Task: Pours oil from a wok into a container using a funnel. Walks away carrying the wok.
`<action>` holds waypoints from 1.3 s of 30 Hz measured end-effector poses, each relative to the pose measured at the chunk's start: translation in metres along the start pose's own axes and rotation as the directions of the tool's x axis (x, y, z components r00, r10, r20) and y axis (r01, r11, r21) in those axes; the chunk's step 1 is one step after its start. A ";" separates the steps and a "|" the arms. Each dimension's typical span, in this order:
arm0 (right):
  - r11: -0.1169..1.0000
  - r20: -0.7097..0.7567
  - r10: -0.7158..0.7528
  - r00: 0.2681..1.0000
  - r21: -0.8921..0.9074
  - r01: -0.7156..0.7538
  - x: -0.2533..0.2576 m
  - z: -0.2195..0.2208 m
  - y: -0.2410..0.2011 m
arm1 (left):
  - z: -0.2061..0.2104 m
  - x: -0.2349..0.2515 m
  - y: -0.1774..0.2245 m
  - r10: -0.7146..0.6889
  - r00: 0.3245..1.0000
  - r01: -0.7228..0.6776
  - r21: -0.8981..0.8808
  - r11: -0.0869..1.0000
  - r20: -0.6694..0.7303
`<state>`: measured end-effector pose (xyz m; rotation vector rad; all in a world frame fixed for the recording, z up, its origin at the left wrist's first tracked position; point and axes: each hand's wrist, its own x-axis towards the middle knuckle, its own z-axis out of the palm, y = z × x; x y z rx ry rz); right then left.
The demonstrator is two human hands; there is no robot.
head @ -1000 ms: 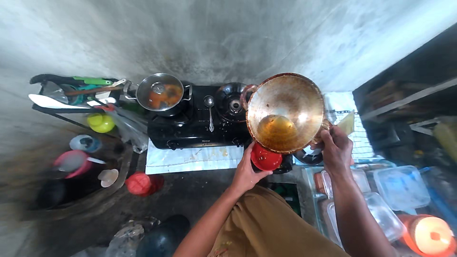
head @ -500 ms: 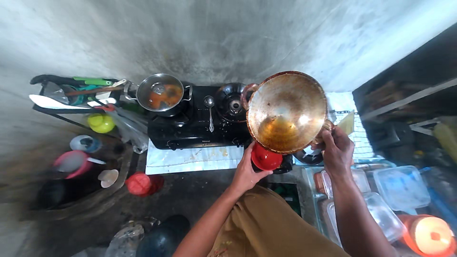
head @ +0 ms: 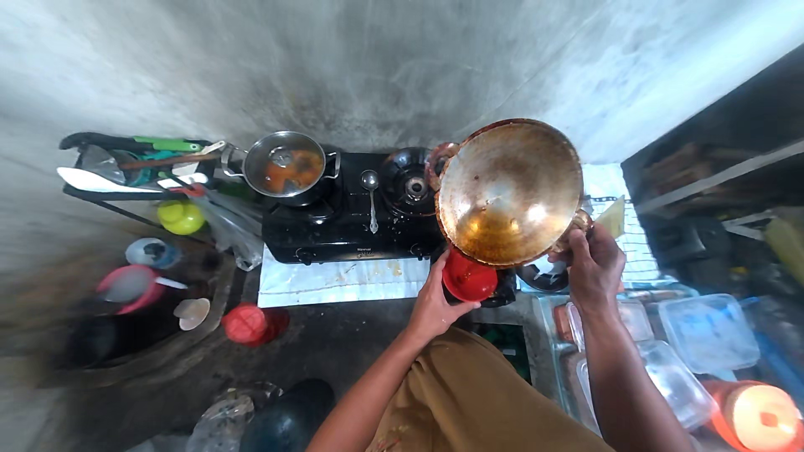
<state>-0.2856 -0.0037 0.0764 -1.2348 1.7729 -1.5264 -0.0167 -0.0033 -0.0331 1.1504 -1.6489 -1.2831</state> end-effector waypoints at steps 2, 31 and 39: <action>1.000 0.003 -0.011 1.000 -0.008 0.011 0.000 0.000 0.001 | 0.000 0.000 0.001 -0.002 1.000 0.002 0.000 1.000 0.001; 0.990 -0.092 -0.141 0.986 0.007 0.142 -0.005 0.001 -0.003 | 0.001 -0.002 0.001 -0.013 1.000 0.013 0.036 0.999 0.003; 0.976 -0.118 -0.215 0.969 0.006 0.217 -0.007 0.000 -0.009 | 0.002 -0.001 0.003 0.000 1.000 0.000 0.041 0.999 0.006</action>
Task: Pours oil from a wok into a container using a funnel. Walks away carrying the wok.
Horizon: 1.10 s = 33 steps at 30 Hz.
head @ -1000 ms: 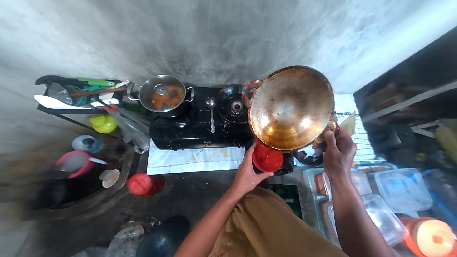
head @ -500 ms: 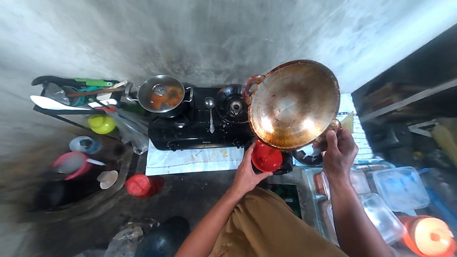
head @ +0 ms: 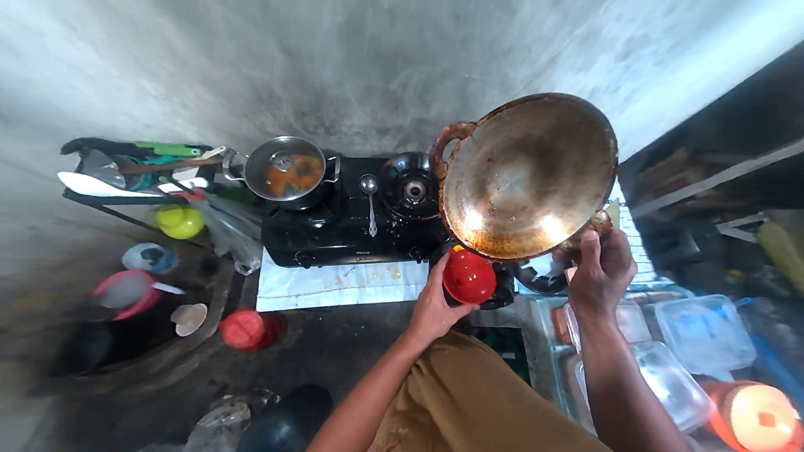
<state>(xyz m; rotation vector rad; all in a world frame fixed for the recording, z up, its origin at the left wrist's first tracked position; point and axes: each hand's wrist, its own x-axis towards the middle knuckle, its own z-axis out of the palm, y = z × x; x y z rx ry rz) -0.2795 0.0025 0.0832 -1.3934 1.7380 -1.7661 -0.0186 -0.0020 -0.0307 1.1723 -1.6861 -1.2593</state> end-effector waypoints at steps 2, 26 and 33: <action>1.000 -0.005 -0.018 1.000 0.001 0.018 0.000 0.000 -0.003 | 0.000 0.000 0.001 -0.005 1.000 0.005 0.009 1.000 0.004; 0.989 -0.068 -0.129 0.989 0.057 0.133 -0.009 0.010 -0.023 | -0.001 -0.003 -0.002 -0.003 1.000 0.003 -0.003 1.000 0.000; 0.983 -0.095 -0.164 0.982 0.066 0.171 -0.009 0.014 -0.032 | -0.001 -0.003 -0.003 -0.002 1.000 0.002 -0.035 0.999 0.013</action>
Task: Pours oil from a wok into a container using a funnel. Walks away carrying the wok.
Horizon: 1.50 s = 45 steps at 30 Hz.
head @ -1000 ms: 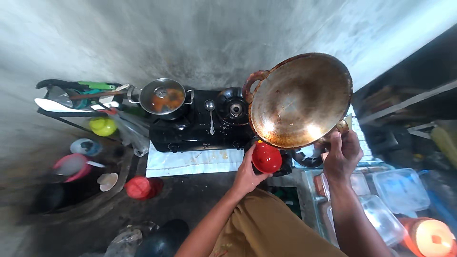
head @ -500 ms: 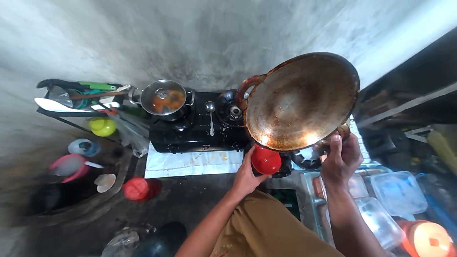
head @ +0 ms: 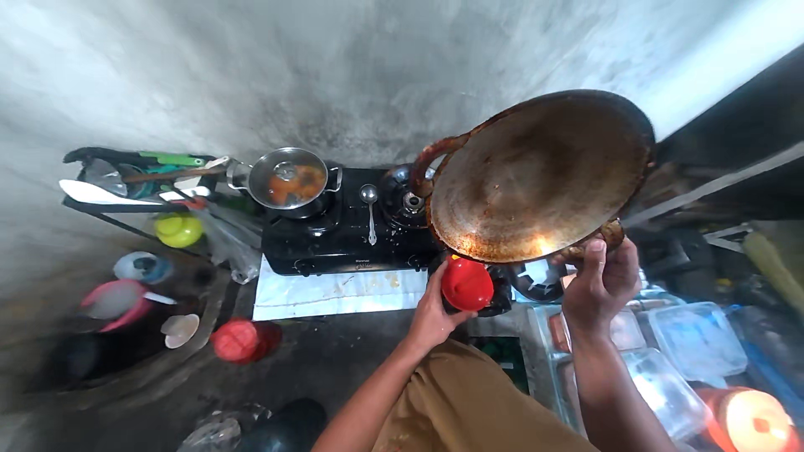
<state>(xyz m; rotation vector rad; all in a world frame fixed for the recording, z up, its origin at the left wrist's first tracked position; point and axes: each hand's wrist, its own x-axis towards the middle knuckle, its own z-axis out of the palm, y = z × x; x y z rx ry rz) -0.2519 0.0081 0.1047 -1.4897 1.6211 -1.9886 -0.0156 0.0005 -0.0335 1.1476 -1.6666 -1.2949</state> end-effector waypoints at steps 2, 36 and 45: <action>1.000 0.001 -0.014 1.000 0.000 0.014 0.001 0.001 -0.002 | 0.000 0.000 -0.001 -0.003 1.000 0.003 0.005 1.000 0.005; 0.987 -0.046 -0.086 0.995 0.131 0.091 0.013 -0.001 0.007 | 0.008 0.001 0.005 -0.034 0.996 0.033 -0.018 0.999 -0.078; 0.976 -0.040 -0.092 0.995 0.194 0.098 0.024 0.005 0.008 | 0.011 -0.001 0.002 0.010 0.997 -0.013 -0.040 0.999 -0.082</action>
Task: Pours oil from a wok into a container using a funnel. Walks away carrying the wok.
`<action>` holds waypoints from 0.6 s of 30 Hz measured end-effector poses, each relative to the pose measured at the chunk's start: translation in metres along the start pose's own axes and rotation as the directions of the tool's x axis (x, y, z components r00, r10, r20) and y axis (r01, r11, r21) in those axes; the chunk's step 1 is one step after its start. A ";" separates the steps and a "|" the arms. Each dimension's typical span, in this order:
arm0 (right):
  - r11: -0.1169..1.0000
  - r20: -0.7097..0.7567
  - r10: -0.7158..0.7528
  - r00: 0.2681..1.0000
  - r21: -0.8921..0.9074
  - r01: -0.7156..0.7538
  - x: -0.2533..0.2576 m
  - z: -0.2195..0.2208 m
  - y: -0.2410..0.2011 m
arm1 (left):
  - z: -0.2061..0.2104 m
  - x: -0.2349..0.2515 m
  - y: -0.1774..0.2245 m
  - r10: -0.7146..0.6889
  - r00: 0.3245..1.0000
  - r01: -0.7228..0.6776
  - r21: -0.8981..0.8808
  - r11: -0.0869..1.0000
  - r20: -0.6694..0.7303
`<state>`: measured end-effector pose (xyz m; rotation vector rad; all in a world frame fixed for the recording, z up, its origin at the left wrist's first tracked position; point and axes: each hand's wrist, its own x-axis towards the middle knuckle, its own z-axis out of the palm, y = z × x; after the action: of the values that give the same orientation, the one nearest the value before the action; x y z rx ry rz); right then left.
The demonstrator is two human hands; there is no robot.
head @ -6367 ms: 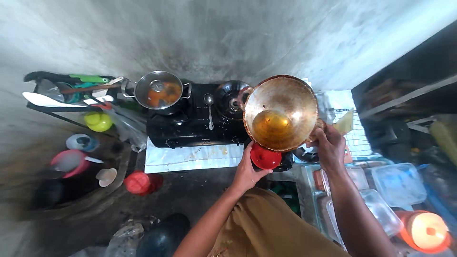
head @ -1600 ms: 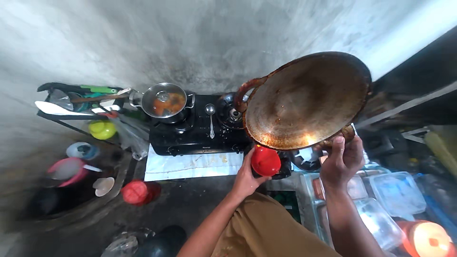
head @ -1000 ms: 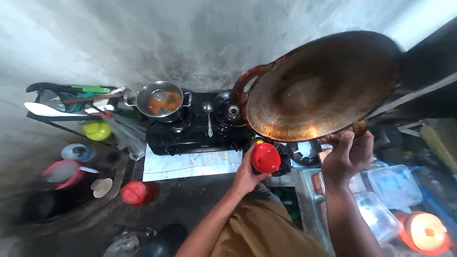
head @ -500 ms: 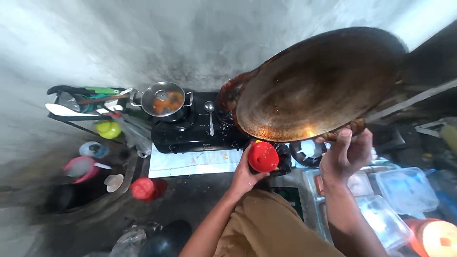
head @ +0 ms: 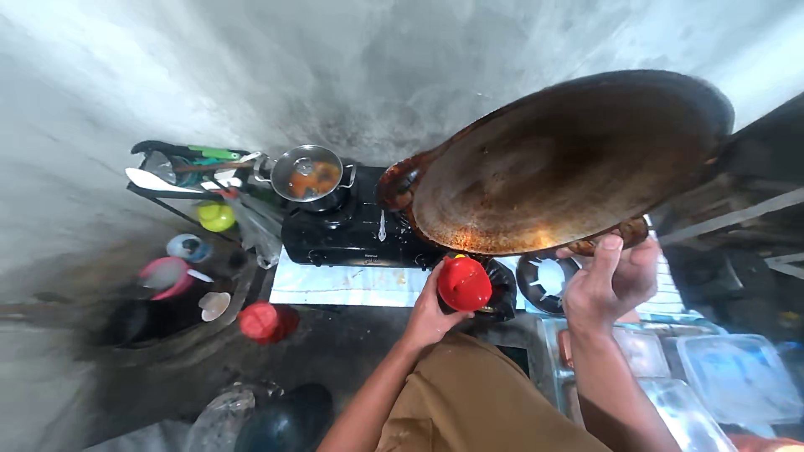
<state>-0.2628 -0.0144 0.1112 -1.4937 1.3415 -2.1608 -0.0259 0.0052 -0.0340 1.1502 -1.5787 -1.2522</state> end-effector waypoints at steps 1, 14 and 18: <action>1.000 -0.003 -0.007 1.000 0.010 0.007 0.001 0.000 0.000 | 0.000 0.000 -0.001 0.003 1.000 -0.003 0.000 1.000 -0.001; 0.997 0.011 -0.053 0.999 0.062 0.052 -0.001 0.004 -0.002 | 0.001 -0.002 -0.001 0.013 1.000 -0.013 -0.023 1.000 -0.003; 0.997 0.006 -0.059 0.998 0.054 0.059 -0.003 0.003 -0.001 | 0.001 -0.002 -0.002 0.022 1.000 -0.022 -0.020 1.000 -0.002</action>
<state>-0.2581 -0.0138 0.1101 -1.5383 1.2418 -2.2058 -0.0259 0.0075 -0.0368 1.1183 -1.5702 -1.2491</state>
